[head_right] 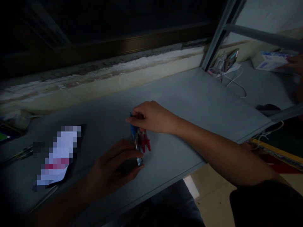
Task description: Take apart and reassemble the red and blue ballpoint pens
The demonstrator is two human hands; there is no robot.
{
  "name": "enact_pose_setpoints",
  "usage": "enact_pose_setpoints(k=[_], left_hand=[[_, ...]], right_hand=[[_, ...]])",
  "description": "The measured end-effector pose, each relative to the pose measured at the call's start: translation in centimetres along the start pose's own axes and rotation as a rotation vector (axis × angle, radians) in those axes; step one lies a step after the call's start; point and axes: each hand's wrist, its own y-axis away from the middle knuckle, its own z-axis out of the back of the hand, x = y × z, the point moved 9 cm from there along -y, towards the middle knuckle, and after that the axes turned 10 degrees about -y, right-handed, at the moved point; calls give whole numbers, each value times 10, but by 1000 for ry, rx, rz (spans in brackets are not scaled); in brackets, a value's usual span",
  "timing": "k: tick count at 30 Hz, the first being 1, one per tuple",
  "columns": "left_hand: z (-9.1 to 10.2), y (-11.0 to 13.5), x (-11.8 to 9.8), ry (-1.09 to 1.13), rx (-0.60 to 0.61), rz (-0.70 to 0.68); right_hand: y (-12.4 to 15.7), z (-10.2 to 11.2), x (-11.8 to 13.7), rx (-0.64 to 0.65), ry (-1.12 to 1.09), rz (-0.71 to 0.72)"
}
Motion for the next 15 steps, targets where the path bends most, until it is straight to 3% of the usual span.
enact_pose_setpoints(k=[15], left_hand=[[6, -3, -2, 13, -11, 5]], right_hand=[[1, -1, 3, 14, 42, 6]])
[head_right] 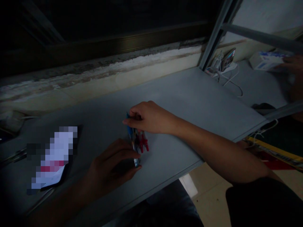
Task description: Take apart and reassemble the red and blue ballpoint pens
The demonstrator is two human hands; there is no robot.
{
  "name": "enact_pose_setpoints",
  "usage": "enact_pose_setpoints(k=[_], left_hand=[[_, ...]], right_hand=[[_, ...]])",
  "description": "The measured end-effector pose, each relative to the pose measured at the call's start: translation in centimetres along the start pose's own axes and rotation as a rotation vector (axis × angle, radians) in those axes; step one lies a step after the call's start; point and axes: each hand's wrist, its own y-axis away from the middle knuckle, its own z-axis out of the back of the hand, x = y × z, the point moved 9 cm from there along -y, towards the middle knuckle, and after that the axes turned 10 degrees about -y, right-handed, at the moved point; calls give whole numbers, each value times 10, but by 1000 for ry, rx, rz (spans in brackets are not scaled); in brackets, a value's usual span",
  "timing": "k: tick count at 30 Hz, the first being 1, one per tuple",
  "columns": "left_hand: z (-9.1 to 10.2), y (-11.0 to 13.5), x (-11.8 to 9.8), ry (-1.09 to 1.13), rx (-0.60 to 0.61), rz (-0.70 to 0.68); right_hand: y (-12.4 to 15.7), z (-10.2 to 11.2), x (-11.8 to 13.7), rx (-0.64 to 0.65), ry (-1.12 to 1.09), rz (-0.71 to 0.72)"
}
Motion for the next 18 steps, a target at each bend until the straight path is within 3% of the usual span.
enact_pose_setpoints(k=[4, 7, 14, 18], left_hand=[[-1, 0, 0, -16, 11, -15], [-1, 0, 5, -33, 8, 22], [-3, 0, 11, -288, -5, 72], [-13, -1, 15, -304, 61, 80]], right_hand=[[0, 0, -1, 12, -20, -10], [-1, 13, -4, -26, 32, -47], [-4, 42, -35, -22, 446, -214], [0, 47, -41, -119, 601, -288]])
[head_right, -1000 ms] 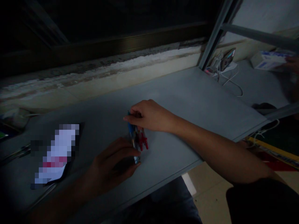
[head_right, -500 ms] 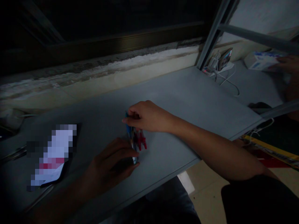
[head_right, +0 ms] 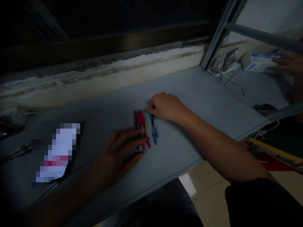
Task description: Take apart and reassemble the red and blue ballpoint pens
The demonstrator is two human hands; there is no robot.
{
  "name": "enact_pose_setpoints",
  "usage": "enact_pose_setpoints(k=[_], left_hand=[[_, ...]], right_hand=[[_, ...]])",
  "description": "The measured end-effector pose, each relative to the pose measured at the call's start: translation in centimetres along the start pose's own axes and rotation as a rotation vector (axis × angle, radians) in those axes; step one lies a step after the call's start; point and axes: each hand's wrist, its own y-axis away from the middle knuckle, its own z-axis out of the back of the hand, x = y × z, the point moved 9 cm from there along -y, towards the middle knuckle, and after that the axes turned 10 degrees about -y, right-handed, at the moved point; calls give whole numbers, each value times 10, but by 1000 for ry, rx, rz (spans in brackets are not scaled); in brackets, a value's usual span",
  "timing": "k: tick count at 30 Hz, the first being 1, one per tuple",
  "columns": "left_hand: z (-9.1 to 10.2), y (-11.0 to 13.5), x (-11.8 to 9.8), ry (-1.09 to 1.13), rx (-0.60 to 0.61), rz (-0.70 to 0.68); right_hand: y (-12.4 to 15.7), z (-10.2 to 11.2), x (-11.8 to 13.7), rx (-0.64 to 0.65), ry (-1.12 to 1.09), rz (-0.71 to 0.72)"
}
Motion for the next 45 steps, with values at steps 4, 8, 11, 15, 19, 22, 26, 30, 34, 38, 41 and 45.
enact_pose_setpoints(k=[4, 8, 11, 15, 19, 22, 26, 30, 34, 38, 41, 45], left_hand=[[-4, 1, 3, 31, 5, 15], [-1, 0, -2, 14, -24, 6], [3, -2, -7, -9, -39, -4], [2, -3, -7, -37, -29, -6], [1, 1, -3, -11, -35, -15], [0, 3, -1, 27, -35, -6], [1, 3, -2, 54, -37, -13], [4, 2, -2, 46, -49, -13], [10, 1, 3, 76, -73, 29], [17, 0, 10, 122, -92, 84], [22, 2, 16, 96, -129, 134], [26, 6, 27, 62, -203, 227]], right_hand=[[12, -6, 31, 24, -70, 160], [28, -25, 57, 197, -81, 281], [33, -32, 59, 204, 21, 281], [36, -37, 59, 229, 49, 292], [33, -37, 54, 221, 40, 237], [30, -34, 49, 208, -64, 190], [25, -19, 52, 94, -328, 231], [23, -10, 51, 14, -618, 215], [20, -13, 51, 38, -828, 188], [18, -25, 53, 175, -970, 170], [19, -25, 59, 205, -1013, 238], [22, -25, 65, 238, -1044, 282]])
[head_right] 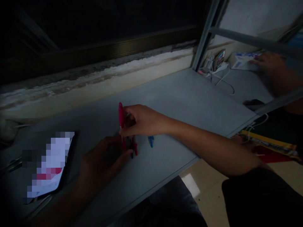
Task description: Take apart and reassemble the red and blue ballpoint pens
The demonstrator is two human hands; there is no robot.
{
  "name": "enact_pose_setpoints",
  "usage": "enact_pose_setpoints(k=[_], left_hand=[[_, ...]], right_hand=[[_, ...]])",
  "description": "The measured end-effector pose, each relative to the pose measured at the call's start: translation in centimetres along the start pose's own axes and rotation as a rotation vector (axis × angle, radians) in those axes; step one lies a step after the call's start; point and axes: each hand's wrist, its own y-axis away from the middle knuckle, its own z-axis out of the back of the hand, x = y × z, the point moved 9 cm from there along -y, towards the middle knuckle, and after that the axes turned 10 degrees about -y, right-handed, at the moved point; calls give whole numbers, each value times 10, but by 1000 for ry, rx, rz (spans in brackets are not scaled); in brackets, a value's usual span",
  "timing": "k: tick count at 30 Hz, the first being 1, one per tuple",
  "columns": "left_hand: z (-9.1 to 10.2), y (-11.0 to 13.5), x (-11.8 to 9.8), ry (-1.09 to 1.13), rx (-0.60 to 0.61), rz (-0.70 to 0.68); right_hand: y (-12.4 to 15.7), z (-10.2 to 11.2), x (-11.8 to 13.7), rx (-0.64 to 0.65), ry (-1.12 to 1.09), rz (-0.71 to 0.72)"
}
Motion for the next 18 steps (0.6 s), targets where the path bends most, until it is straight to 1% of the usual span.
enact_pose_setpoints(k=[4, 7, 12, 14, 18], left_hand=[[5, 1, 5, -44, -52, 66], [8, 2, 8, -73, -56, 119], [10, 2, 6, -10, -68, 129], [10, 2, 7, 24, -67, 143], [7, 1, 13, 111, -41, 199]], right_hand=[[1, 2, 5, -6, 62, 24], [1, 1, 5, 16, 16, 4], [1, -1, 9, 23, -11, 25], [2, 0, 8, -9, -14, 9], [3, 8, 4, -126, -27, -37]])
